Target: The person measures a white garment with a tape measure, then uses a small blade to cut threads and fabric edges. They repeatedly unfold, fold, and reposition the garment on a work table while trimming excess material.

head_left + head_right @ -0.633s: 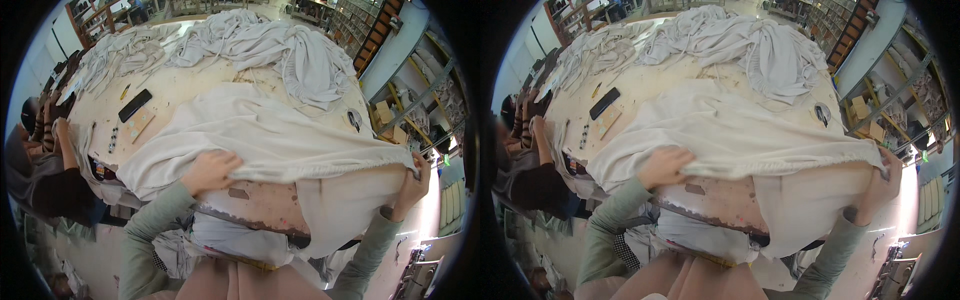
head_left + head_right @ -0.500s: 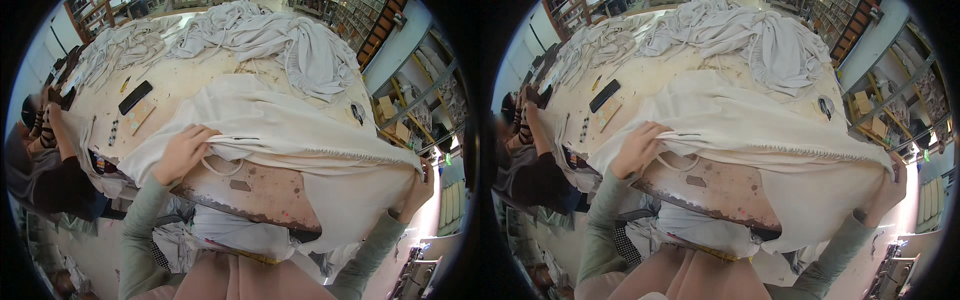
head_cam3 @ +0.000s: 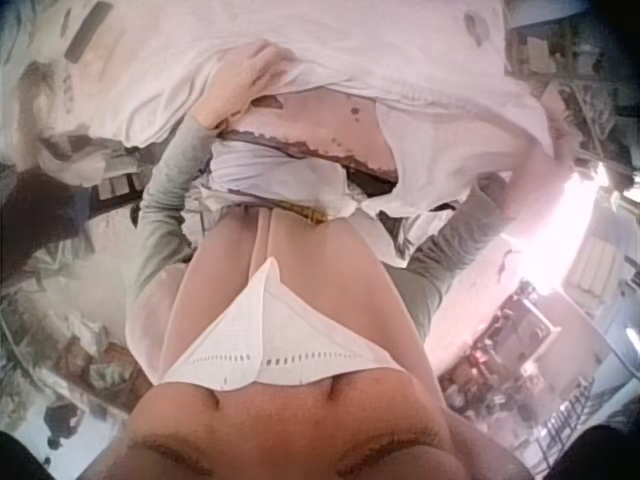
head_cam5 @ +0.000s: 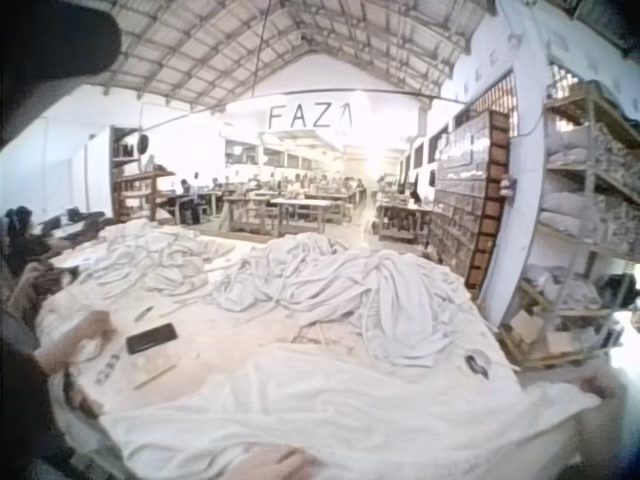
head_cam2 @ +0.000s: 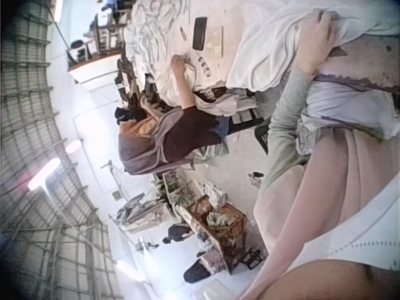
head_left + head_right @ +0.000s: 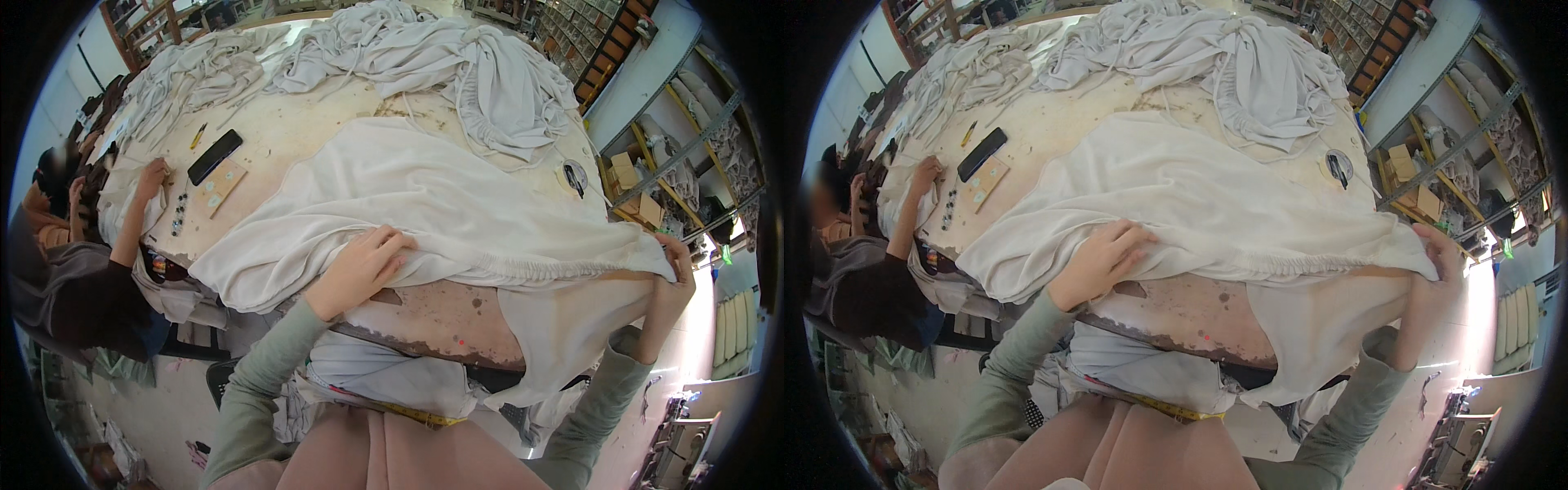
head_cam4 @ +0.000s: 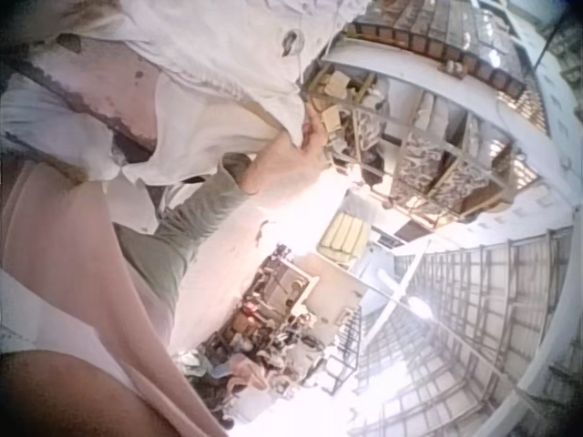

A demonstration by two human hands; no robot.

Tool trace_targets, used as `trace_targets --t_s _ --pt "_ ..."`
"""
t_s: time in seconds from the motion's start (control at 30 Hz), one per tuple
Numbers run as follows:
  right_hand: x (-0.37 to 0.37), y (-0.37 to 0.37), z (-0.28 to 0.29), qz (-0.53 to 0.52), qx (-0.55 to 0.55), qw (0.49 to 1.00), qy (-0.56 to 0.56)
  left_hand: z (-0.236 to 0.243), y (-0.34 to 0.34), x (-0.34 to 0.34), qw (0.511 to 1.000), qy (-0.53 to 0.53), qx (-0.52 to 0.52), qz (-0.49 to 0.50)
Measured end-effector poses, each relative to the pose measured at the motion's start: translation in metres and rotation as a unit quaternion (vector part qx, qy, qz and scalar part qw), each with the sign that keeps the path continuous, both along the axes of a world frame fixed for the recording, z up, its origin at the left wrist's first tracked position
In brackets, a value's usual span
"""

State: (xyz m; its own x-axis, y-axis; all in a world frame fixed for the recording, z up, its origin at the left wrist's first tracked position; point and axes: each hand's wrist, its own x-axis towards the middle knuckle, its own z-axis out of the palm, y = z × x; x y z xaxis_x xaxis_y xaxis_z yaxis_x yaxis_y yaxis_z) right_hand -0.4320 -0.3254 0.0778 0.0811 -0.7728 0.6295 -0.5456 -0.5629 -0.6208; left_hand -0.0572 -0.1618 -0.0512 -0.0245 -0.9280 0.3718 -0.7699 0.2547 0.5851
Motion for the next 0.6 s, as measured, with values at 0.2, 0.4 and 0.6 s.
trace_targets --t_s 0.2,0.4,0.6 --pt "-0.014 0.004 0.010 -0.101 -0.121 0.980 -0.121 -0.021 -0.004 -0.001 0.987 0.070 -0.042 0.139" --pt "-0.060 -0.022 0.011 -0.205 -0.166 0.964 0.031 0.047 0.054 0.044 0.962 0.068 -0.090 0.248" --pt "-0.063 -0.045 -0.020 -0.026 -0.040 0.998 -0.043 0.072 0.114 0.083 0.875 0.074 -0.224 0.423"
